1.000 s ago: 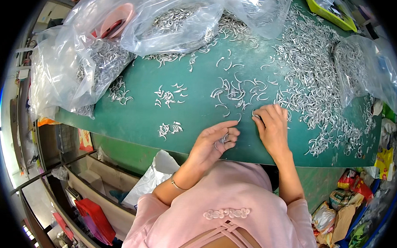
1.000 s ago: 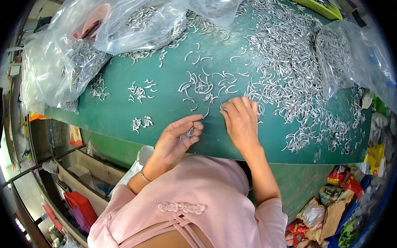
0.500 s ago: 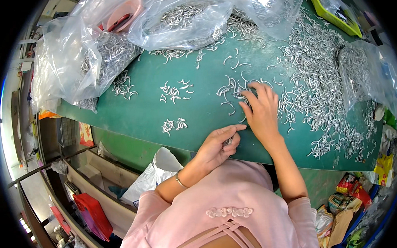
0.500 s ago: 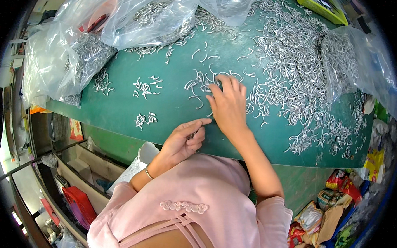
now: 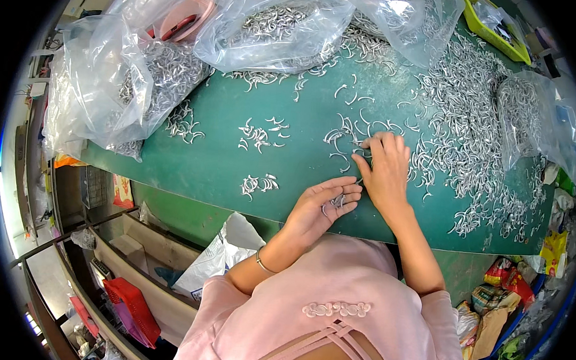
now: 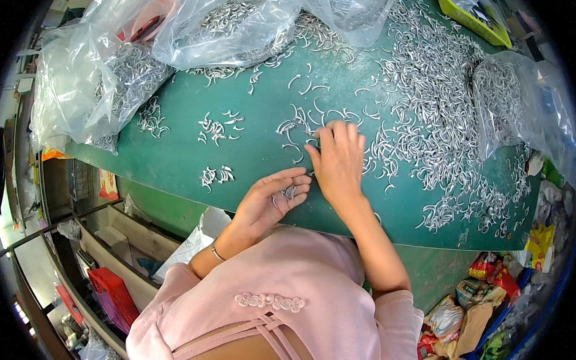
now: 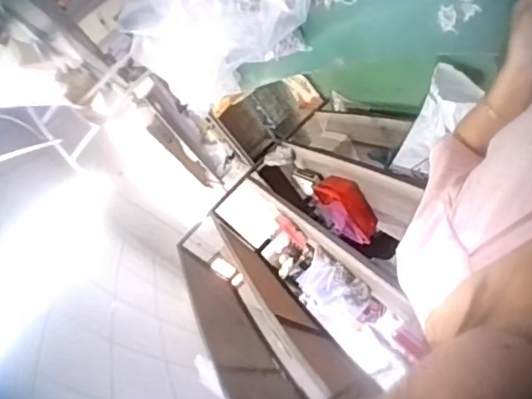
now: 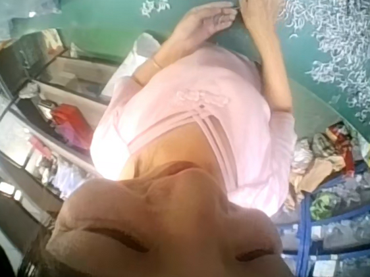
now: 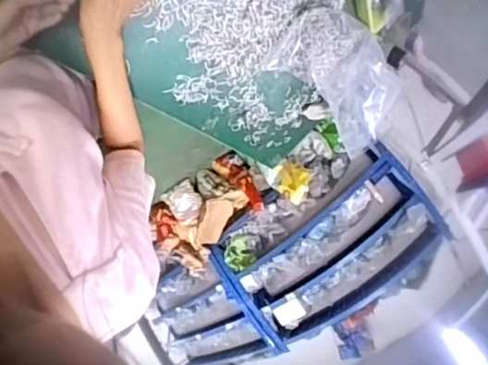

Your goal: The person sorts small silver metal hooks on a green table by hand, picking them up and arranging them into small piles. The person occasionally moves plastic bags containing more hooks to access the workspace.

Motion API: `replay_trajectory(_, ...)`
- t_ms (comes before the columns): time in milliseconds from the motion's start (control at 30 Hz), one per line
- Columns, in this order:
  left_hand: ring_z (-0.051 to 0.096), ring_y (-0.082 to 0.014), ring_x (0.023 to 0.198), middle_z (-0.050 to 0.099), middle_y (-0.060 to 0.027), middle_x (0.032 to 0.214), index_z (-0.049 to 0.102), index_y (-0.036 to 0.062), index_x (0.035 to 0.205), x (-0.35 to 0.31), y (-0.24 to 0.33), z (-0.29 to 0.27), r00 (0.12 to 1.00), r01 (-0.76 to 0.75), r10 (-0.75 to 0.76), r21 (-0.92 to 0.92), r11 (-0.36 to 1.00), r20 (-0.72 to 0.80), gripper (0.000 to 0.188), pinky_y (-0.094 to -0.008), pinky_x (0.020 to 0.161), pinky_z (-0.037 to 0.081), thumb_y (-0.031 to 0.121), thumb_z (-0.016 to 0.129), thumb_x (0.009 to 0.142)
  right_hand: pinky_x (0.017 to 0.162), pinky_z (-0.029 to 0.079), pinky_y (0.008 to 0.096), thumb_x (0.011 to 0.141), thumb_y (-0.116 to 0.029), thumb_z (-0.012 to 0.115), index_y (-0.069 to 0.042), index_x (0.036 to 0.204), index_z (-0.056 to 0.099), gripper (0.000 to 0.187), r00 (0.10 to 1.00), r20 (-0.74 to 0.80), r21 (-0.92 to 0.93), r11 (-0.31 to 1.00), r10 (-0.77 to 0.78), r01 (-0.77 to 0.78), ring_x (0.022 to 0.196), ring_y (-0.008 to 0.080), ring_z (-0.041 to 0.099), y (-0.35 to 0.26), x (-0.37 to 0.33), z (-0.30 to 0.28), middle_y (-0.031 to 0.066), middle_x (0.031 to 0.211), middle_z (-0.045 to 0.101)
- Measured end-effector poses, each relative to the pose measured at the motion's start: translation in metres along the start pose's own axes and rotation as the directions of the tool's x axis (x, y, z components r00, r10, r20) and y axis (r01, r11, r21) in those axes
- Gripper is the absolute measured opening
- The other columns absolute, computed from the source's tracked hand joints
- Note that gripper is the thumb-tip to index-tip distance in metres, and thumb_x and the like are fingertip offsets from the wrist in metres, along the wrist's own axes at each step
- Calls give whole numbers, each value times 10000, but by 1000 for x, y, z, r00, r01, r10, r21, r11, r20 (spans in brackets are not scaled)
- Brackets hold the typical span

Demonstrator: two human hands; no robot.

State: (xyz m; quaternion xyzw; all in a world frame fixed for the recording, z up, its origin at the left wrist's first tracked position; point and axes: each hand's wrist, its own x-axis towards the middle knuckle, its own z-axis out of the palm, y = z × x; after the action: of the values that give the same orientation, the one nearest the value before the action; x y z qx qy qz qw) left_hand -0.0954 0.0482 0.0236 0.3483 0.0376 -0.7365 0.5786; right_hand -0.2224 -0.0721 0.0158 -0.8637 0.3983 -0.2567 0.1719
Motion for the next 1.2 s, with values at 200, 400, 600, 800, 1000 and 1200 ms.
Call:
replay_trajectory(200,636,-214,1021,650,-160,1142,557,-75,1263,-2,0,-3,998,-48,48,-14,999,-44,318,-346,931,525,51,518,974,769,389,410,788,-86,725,-43,858,588,160,987,162,-2,1000,-2,3,913,290,501,3,-5,-8,93,958,544)
replay_trajectory(400,630,-209,1034,641,-149,1145,559,-67,1249,4,0,-12,997,-76,77,-49,996,12,301,-345,948,519,48,517,974,763,398,403,793,-80,723,-37,855,587,155,999,35,3,1000,-16,16,916,300,508,-3,-5,-1,100,979,548)
replay_trajectory(600,628,-231,1024,637,-142,1138,546,-90,1258,-1,7,9,989,-90,89,-5,996,-122,324,-377,950,512,95,490,999,800,400,413,799,-99,727,-38,931,628,177,999,35,202,979,6,-13,961,309,513,-11,-9,-2,109,1053,554)
replay_trajectory(800,619,-198,906,648,-111,1004,556,-93,1234,0,6,6,993,-39,34,-49,998,-116,340,-344,847,521,162,473,1024,854,390,420,789,-87,729,-48,946,636,187,994,91,133,990,-57,44,1011,315,506,-8,3,-11,113,1121,557)
replay_trajectory(1000,439,-103,632,513,-15,737,600,-6,1176,0,8,-8,998,48,-47,-8,999,35,249,-230,554,354,159,504,1016,821,379,409,778,-71,732,-57,922,638,172,998,50,-3,999,-43,43,1004,292,522,10,14,-1,72,1063,587)
replay_trajectory(1200,527,-113,700,597,-44,837,593,-11,1215,1,12,-2,999,52,-52,75,996,-9,264,-234,608,444,115,510,997,834,370,394,793,-53,720,-39,880,638,120,976,217,224,972,23,-73,938,279,553,10,5,-32,75,920,610)
